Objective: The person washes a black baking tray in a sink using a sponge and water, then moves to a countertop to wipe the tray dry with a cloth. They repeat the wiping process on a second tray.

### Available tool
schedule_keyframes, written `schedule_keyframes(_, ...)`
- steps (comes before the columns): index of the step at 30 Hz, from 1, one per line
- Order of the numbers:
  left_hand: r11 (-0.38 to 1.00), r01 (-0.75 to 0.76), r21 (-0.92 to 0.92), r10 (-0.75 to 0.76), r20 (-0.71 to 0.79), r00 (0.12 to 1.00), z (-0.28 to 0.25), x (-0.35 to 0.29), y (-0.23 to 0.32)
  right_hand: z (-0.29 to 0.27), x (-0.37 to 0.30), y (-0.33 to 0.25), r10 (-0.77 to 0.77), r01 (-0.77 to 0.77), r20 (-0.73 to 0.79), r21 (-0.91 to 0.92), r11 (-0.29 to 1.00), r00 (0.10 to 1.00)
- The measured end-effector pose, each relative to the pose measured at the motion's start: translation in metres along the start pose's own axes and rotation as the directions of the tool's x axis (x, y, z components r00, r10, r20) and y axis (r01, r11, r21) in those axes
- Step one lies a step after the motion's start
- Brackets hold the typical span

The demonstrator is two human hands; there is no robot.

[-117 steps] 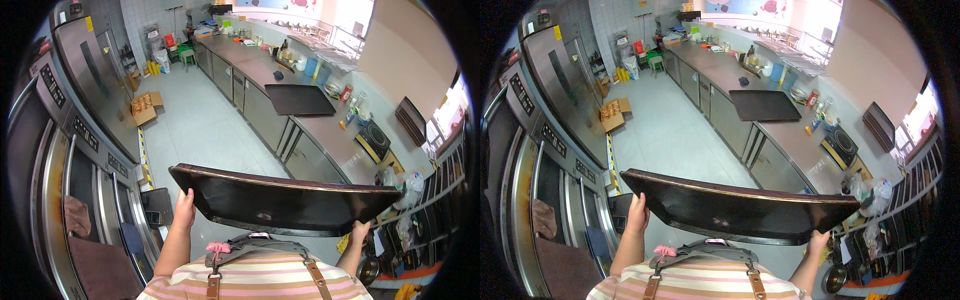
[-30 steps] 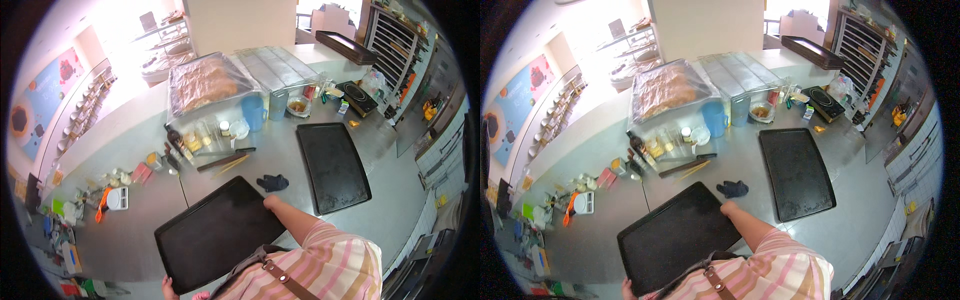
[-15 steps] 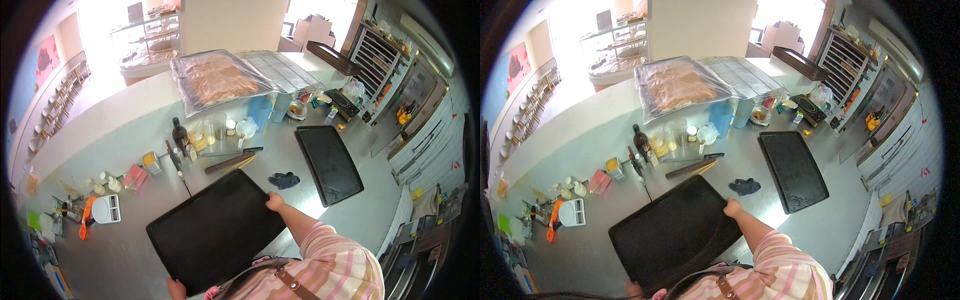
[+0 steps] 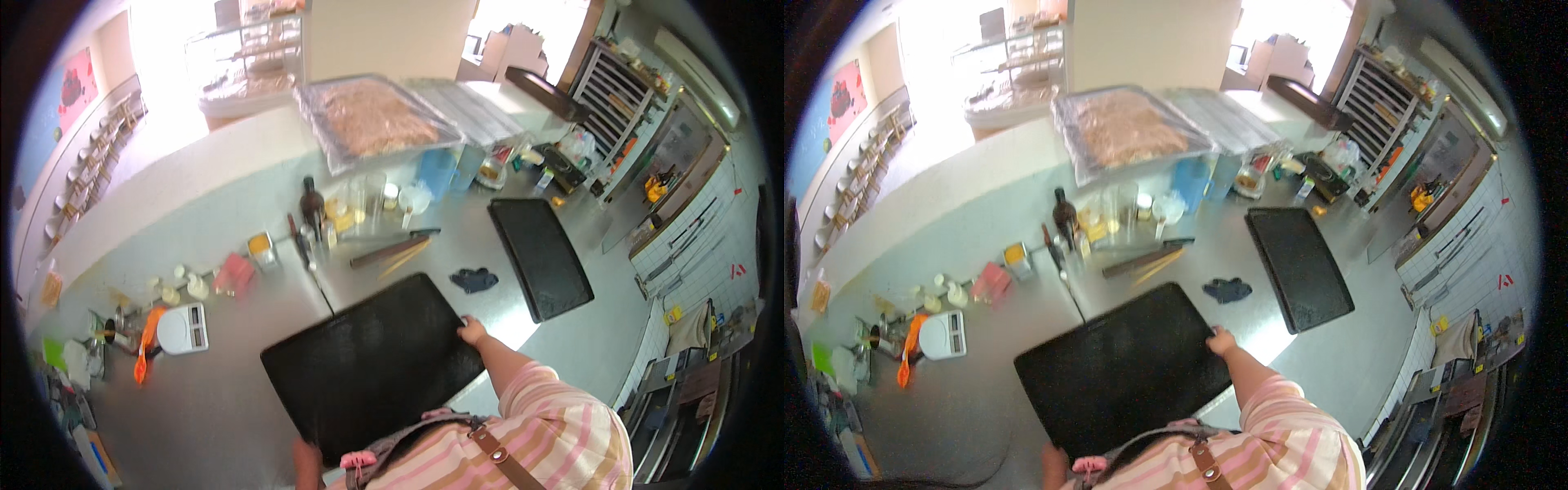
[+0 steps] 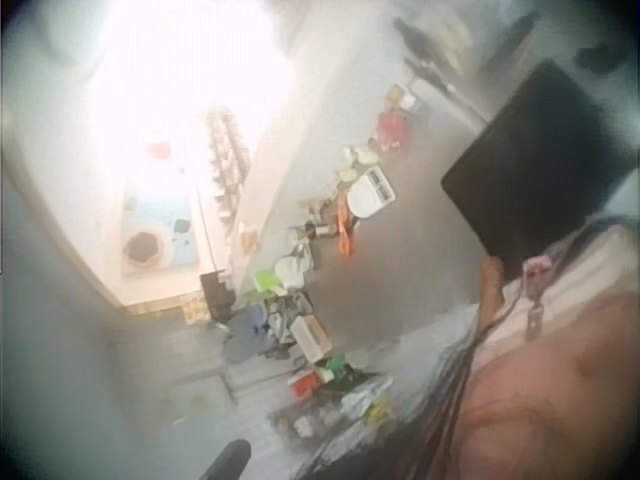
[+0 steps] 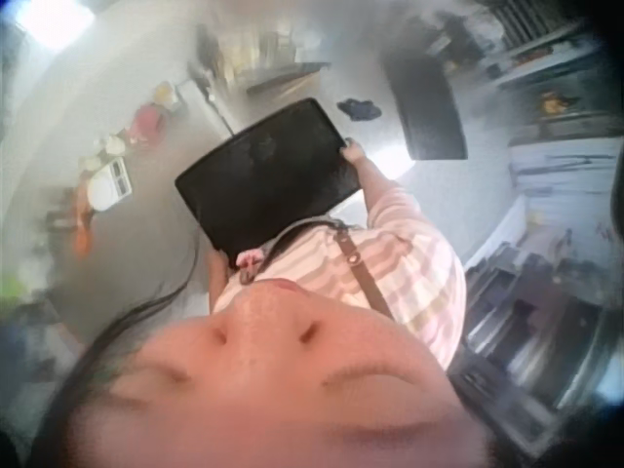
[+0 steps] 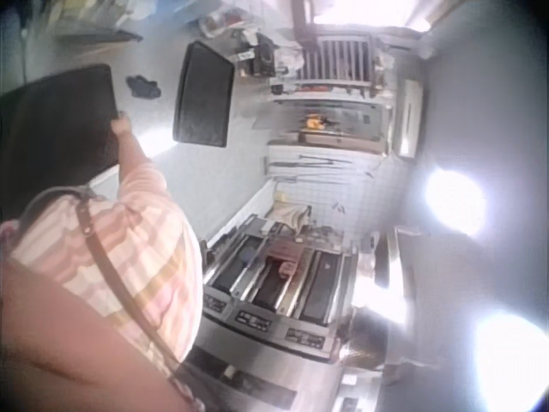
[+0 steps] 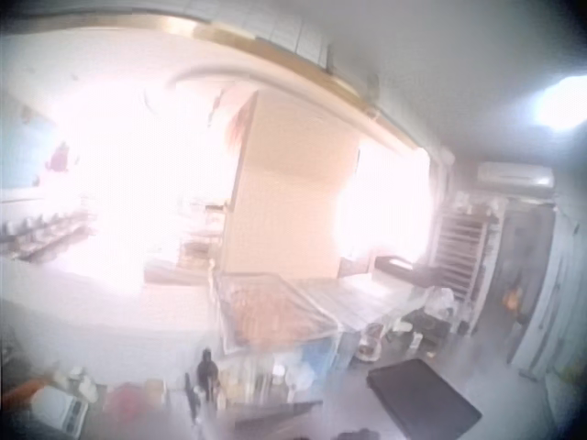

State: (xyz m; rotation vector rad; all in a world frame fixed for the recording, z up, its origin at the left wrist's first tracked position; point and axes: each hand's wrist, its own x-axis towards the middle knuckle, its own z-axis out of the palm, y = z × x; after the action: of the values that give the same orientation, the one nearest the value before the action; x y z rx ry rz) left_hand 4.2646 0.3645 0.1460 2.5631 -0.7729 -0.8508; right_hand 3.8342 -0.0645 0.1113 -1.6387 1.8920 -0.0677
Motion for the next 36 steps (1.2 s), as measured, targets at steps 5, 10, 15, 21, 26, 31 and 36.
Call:
schedule_keyframes(5, 1.0, -0.013, -0.027, 0.011, -0.068, 0.998, 0.029, 0.028, 0.001, -0.023, 0.081, 0.047, -0.344, 0.251, -0.085, -0.527, 0.812, 0.935)
schedule_keyframes(10, 0.995, 0.093, -0.047, -0.098, -0.132, 0.986, 0.04, -0.03, -0.019, -0.056, 0.128, 0.05, -0.401, 0.241, -0.258, -0.486, 0.84, 0.879)
schedule_keyframes(15, 0.891, 0.451, -0.044, -0.453, -0.138, 0.881, 0.098, -0.13, -0.065, -0.068, 0.163, 0.024, -0.401, 0.205, -0.189, -0.625, 0.753, 0.896)
schedule_keyframes(21, 0.81, 0.556, 0.186, -0.585, 0.196, 0.787, 0.166, -0.254, -0.084, -0.07, 0.162, 0.038, -0.426, 0.207, -0.185, -0.665, 0.718, 0.886)
schedule_keyframes(26, 0.743, 0.66, 0.11, -0.643, 0.392, 0.658, 0.201, -0.292, -0.073, -0.082, 0.132, 0.038, -0.463, 0.217, -0.208, -0.673, 0.707, 0.862)
schedule_keyframes(31, 0.827, 0.562, 0.01, -0.552, 0.206, 0.808, 0.196, -0.27, -0.028, -0.109, 0.157, 0.055, -0.485, 0.353, -0.17, -0.493, 0.796, 0.858)
schedule_keyframes(36, 0.859, 0.502, -0.104, -0.508, -0.035, 0.861, 0.185, -0.261, -0.027, -0.119, 0.122, -0.026, -0.662, 0.669, -0.389, -0.141, 0.73, 0.64)
